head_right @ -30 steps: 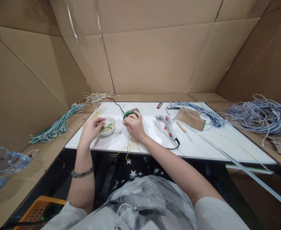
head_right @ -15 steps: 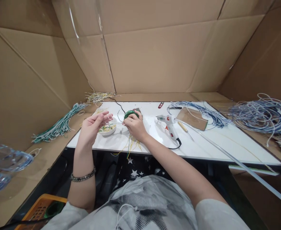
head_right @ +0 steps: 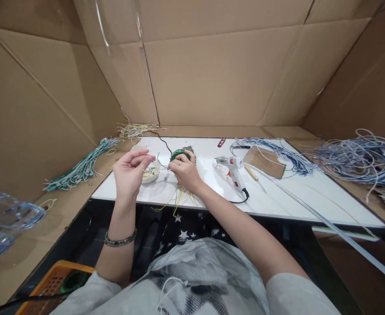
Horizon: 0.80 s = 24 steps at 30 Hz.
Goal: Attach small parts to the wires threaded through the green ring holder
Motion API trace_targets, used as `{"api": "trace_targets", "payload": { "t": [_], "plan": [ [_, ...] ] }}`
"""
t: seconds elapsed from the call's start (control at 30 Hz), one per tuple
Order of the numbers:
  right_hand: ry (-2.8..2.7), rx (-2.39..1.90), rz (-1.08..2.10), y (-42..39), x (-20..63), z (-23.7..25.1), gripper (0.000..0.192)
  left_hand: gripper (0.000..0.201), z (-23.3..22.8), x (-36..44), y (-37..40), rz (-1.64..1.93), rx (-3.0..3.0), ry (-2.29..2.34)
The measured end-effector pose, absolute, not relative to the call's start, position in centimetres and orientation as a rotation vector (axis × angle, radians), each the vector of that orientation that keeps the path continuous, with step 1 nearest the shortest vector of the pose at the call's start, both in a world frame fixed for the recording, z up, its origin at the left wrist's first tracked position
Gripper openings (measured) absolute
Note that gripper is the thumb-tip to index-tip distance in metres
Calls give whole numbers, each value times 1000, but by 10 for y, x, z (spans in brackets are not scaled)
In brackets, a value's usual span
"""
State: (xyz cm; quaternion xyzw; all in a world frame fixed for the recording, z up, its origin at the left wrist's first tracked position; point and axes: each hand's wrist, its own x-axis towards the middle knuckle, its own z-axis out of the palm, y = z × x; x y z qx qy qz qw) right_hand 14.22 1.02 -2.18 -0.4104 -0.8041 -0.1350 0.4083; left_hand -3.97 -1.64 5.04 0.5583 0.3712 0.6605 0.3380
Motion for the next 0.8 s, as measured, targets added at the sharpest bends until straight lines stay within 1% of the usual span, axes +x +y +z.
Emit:
{"api": "trace_targets", "payload": {
  "t": [0.27,0.43,0.5,0.63,0.73,0.8],
  "plan": [
    [-1971,-1015,-299,8,138,-20,33,27,41,-28,-10,1994,1436,927],
    [-2010,-1038,-250,8,139,-19,34,27,50,-40,-8,2291,1354,890],
    [-2020,-1066,-228,7,140,-18,34,26,55,-48,-8,2358,1351,921],
    [-2022,-1098,-221,6,140,-16,33,21,53,-64,0,2252,1434,1068],
    [-2036,-1086,-255,5,139,-15,32,11,47,-73,9,1965,1542,1127],
    [-2043,-1076,-292,6,138,-15,31,8,45,-76,10,1749,1571,1121]
  ]
}}
